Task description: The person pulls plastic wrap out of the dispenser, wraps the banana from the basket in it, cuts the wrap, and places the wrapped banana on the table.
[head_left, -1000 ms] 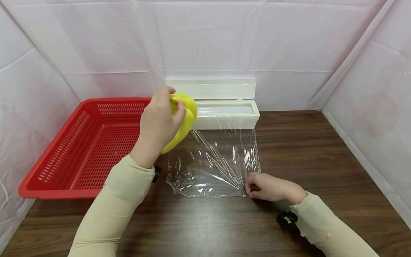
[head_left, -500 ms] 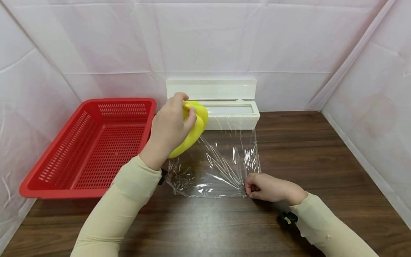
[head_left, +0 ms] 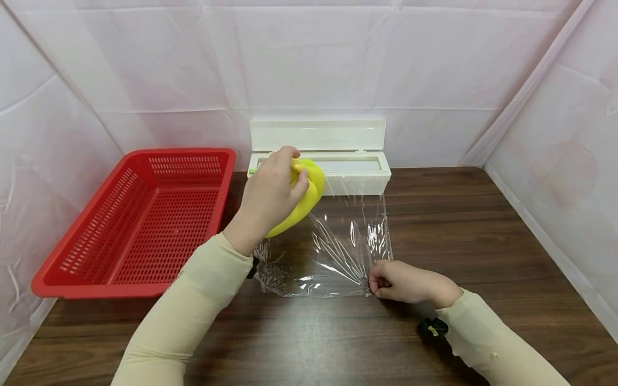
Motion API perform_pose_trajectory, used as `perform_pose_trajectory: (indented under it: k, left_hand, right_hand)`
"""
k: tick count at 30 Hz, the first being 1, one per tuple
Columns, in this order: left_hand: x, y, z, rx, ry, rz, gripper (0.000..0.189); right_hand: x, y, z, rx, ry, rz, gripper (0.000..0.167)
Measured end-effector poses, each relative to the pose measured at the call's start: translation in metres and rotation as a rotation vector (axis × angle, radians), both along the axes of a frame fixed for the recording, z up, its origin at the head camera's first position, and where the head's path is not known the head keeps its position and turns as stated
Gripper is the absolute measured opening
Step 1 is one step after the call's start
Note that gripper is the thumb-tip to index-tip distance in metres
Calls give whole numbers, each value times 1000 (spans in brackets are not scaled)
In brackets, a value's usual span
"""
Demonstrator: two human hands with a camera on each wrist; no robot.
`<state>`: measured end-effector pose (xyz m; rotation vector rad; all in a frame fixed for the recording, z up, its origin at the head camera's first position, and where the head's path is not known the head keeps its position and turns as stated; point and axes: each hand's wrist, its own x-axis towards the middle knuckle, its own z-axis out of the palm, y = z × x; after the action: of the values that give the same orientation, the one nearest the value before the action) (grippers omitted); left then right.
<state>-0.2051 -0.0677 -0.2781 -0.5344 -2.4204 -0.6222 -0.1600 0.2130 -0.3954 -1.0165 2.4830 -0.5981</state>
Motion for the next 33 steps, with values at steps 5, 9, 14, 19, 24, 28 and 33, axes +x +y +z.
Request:
perform_pose_trajectory:
  k: [5,9,14,19,24,28,33]
  left_hand:
    - [-3,6,-4,-17,-14,-69,29]
    - [-3,11,-5,-36,-47,-122,28]
    - [-4,19,-6,-64,-120,-167,24]
    - [-5,27,-9,-90,-183,-203,22]
    - [-6,34,-16,-128,-181,-237,19]
    - [-8,39,-22,-160,-151,-249,15]
    - [-9,46,-29,-191,-107,-281,13]
  right_hand:
    - [-1,0,-1,-1,4,7,20]
    - [-2,1,-1,1,6,9,20]
    - [-3,1,0,2,2,7,19]
    - [-2,1,0,2,-9,1,19]
    - [-2,1,-2,0,-12,0,19]
    - [-2,1,-3,-5,-12,0,19]
    - [-2,2,-4,-5,-18,-3,18]
